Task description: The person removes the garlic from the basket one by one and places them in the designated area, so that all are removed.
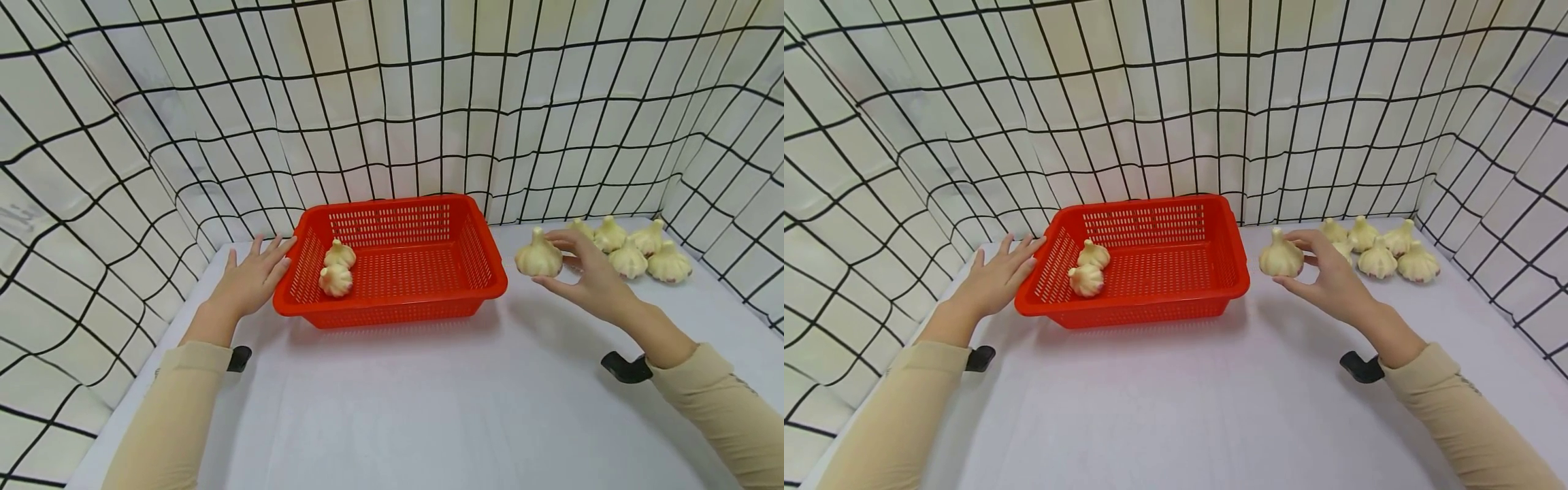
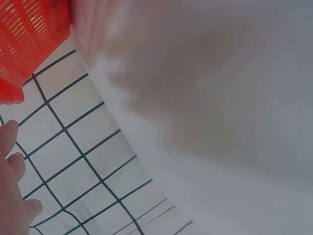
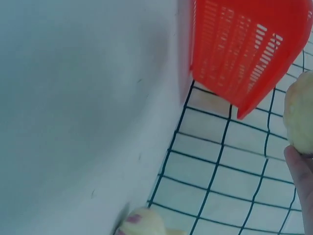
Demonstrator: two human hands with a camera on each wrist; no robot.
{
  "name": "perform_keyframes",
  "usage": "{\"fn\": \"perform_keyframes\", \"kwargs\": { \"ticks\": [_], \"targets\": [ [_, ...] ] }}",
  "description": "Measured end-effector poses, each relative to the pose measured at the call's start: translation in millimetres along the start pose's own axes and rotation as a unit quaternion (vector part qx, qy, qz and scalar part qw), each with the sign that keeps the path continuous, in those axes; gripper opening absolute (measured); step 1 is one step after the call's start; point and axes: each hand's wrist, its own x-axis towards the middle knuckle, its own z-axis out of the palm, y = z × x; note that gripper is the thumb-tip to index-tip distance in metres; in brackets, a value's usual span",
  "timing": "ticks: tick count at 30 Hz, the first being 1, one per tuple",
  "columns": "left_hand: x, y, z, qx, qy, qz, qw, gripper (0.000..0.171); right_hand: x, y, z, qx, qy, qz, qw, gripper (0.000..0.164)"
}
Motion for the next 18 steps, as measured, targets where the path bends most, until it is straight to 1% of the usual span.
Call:
{"fn": "perform_keyframes", "kwargs": {
  "ticks": [4,8,12,14,18],
  "targets": [
    [-0.6,0.0,0.7,0.002,0.003,0.002,1.0000,0.066,-5.8,8.8,-7.9,-0.025,0.002,0.014,1.000,0.077],
    [-0.6,-0.7,1.0,0.008,0.005,0.006,0.9999,0.065,-12.3,23.0,-15.4,-0.039,0.011,0.002,0.999,0.084],
    [-0.7,-0.6,0.2,0.007,0.003,0.005,1.0000,0.065,-16.1,32.0,-23.2,-0.055,0.008,-0.007,0.998,0.091],
    [-0.8,-0.5,0.0,0.005,0.003,0.004,1.0000,0.065,-18.0,34.7,-26.9,-0.068,0.004,-0.012,0.998,0.090],
    [-0.8,0.0,-0.4,0.005,0.003,0.002,1.0000,0.065,-24.9,41.7,-33.3,-0.088,-0.003,-0.017,0.996,0.083]
  ]
}}
